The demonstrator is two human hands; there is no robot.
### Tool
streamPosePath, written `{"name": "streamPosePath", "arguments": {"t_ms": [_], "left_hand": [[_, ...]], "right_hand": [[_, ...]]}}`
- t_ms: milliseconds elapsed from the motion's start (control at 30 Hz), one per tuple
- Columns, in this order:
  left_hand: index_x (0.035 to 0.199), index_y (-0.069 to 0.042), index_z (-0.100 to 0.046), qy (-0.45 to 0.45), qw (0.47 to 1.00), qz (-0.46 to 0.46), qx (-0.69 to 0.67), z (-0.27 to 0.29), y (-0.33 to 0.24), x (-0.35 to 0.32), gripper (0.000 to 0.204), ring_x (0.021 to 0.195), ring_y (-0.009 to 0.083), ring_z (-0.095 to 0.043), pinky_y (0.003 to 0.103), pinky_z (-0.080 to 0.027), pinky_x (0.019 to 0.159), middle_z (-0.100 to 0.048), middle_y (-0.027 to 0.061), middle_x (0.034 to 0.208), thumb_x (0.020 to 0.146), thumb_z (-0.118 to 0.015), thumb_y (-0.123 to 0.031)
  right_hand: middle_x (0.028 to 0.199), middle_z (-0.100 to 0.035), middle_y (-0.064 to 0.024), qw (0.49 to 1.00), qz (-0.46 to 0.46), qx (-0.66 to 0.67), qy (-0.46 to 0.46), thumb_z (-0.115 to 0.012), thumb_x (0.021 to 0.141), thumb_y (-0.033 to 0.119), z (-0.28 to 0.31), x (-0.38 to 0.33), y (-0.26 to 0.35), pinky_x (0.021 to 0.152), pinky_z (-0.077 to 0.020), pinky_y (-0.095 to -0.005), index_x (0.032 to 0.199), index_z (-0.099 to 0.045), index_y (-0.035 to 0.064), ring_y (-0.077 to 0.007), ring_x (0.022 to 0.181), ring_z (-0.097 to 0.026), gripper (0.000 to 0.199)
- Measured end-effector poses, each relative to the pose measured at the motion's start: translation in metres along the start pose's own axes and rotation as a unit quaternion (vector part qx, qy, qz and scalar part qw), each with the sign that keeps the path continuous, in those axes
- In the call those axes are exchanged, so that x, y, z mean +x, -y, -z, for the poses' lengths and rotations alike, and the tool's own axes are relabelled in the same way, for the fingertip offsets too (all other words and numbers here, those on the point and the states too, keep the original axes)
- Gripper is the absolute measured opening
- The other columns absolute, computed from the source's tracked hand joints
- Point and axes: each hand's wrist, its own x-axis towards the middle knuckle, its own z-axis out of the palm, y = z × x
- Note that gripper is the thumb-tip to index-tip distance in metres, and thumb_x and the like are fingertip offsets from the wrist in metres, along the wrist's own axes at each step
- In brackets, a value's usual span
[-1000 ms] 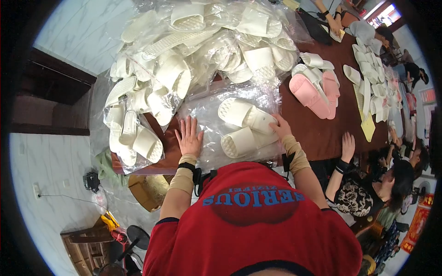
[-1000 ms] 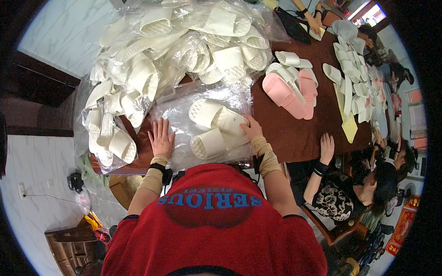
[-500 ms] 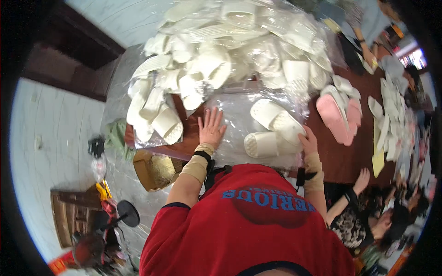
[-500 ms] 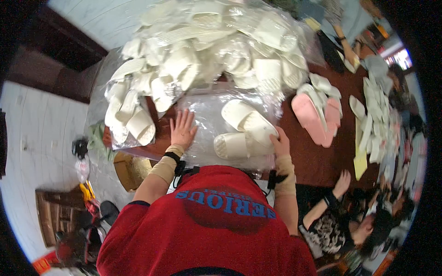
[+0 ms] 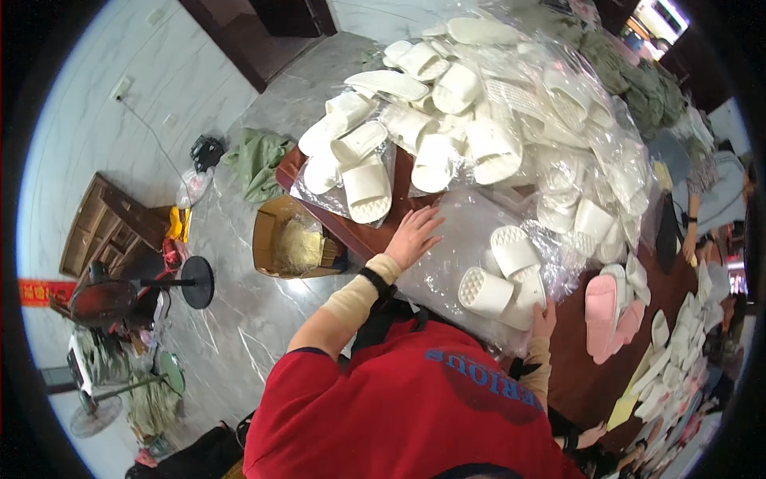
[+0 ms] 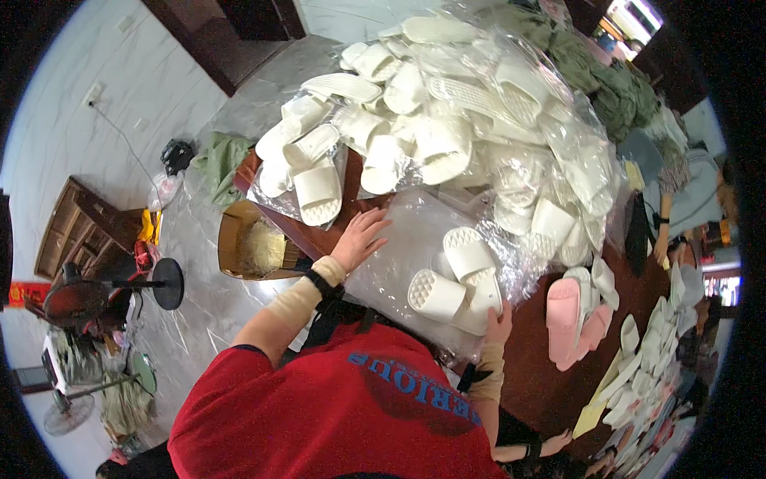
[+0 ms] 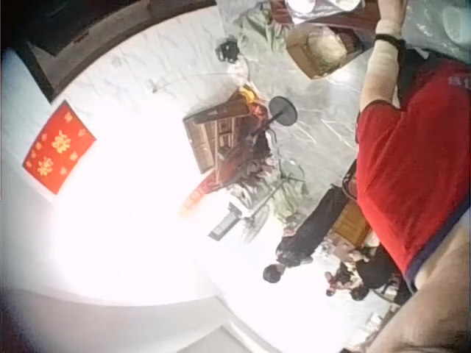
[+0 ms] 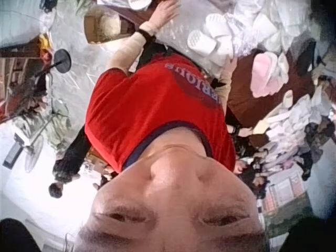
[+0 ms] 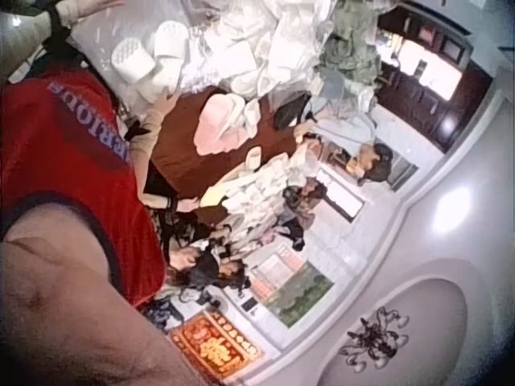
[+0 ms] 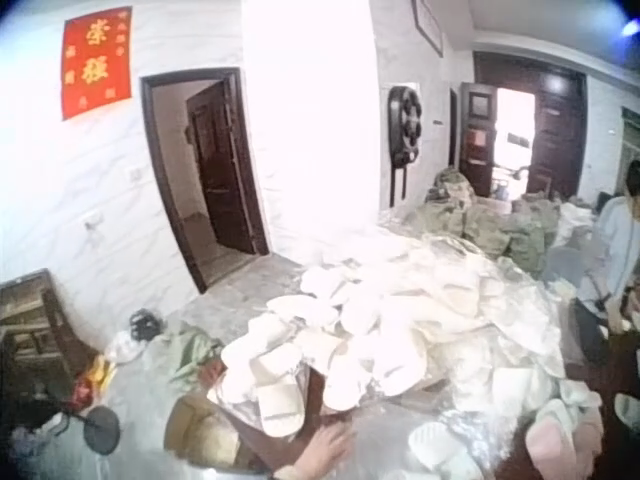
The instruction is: Sorts and packages indoor slippers into plastic wrap bags at a manufacturing table.
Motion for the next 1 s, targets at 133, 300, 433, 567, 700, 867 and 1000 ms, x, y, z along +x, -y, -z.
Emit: {"name": "streamPosePath", "arguments": {"t_ms": [133, 300, 433, 567, 700, 867, 1000], "left_hand": [[0.114, -0.007, -0.056, -0.106, 0.992, 0.042, -0.062, 0.057, -0.003, -0.023, 0.032, 0.111, 0.0312, -0.051, 0.039, -0.041, 0.095, -0.054, 0.0115, 0.118, 0.082, -0.061, -0.012], [0.108, -0.005, -0.059, -0.201, 0.963, 0.168, -0.059, 0.113, 0.045, -0.04, 0.027, 0.103, 0.0299, -0.055, 0.036, -0.044, 0.088, -0.059, 0.0115, 0.11, 0.082, -0.06, -0.005], [0.109, -0.004, -0.059, -0.283, 0.939, 0.189, -0.046, 0.148, 0.109, -0.04, 0.025, 0.101, 0.0305, -0.056, 0.036, -0.044, 0.088, -0.06, 0.0129, 0.106, 0.084, -0.058, -0.003], [0.115, -0.004, -0.055, -0.279, 0.942, 0.185, -0.016, 0.175, 0.178, -0.026, 0.031, 0.109, 0.0322, -0.05, 0.038, -0.039, 0.093, -0.056, 0.0141, 0.115, 0.084, -0.06, -0.01], [0.126, -0.001, -0.046, -0.249, 0.948, 0.201, 0.001, 0.177, 0.25, -0.012, 0.057, 0.11, 0.0354, -0.046, 0.042, -0.038, 0.093, -0.051, 0.0191, 0.117, 0.078, -0.069, -0.023], [0.107, -0.002, -0.054, -0.14, 0.969, 0.144, -0.143, 0.159, 0.252, -0.004, 0.033, 0.084, 0.0351, -0.056, 0.041, -0.046, 0.073, -0.057, 0.0175, 0.089, 0.076, -0.063, -0.011], [0.115, -0.001, -0.046, 0.05, 0.948, 0.077, -0.304, 0.166, 0.23, -0.045, 0.041, 0.076, 0.0334, -0.057, 0.037, -0.047, 0.069, -0.053, 0.0163, 0.081, 0.082, -0.065, -0.016]], "right_hand": [[0.115, -0.055, -0.0103, 1.0, 0.016, -0.014, -0.01, -0.062, 0.082, 0.008, 0.001, -0.003, 0.013, 0.086, -0.043, -0.0299, 0.124, -0.049, -0.0015, -0.0187, 0.098, -0.052, 0.045], [0.114, -0.052, -0.0105, 0.974, 0.098, -0.152, -0.137, -0.062, 0.081, 0.007, 0.0, -0.006, 0.024, 0.085, -0.0446, -0.0321, 0.119, -0.054, 0.0025, -0.0213, 0.1, -0.054, 0.039], [0.114, -0.05, -0.0102, 0.954, 0.117, -0.18, -0.208, -0.059, 0.082, 0.005, -0.018, -0.023, 0.071, 0.083, -0.0448, -0.0323, 0.118, -0.055, 0.0038, -0.0221, 0.1, -0.053, 0.036], [0.112, -0.052, -0.0084, 0.929, 0.143, -0.228, -0.254, -0.055, 0.085, 0.004, -0.05, -0.043, 0.09, 0.081, -0.0454, -0.0319, 0.117, -0.055, 0.004, -0.0199, 0.097, -0.054, 0.032], [0.11, -0.056, -0.0063, 0.943, 0.126, -0.213, -0.225, -0.055, 0.087, 0.008, -0.139, -0.065, 0.14, 0.078, -0.0459, -0.0304, 0.115, -0.056, 0.0046, -0.0174, 0.092, -0.055, 0.028], [0.107, -0.059, -0.0048, 0.971, 0.114, -0.202, -0.064, -0.056, 0.088, 0.008, -0.264, -0.071, 0.197, 0.076, -0.0461, -0.0272, 0.112, -0.057, 0.0058, -0.0168, 0.091, -0.057, 0.024], [0.119, -0.051, -0.0116, 0.959, 0.12, -0.226, 0.122, -0.062, 0.082, 0.011, -0.369, -0.067, 0.269, 0.087, -0.0449, -0.0331, 0.122, -0.051, 0.0065, -0.0235, 0.104, -0.054, 0.042]]}}
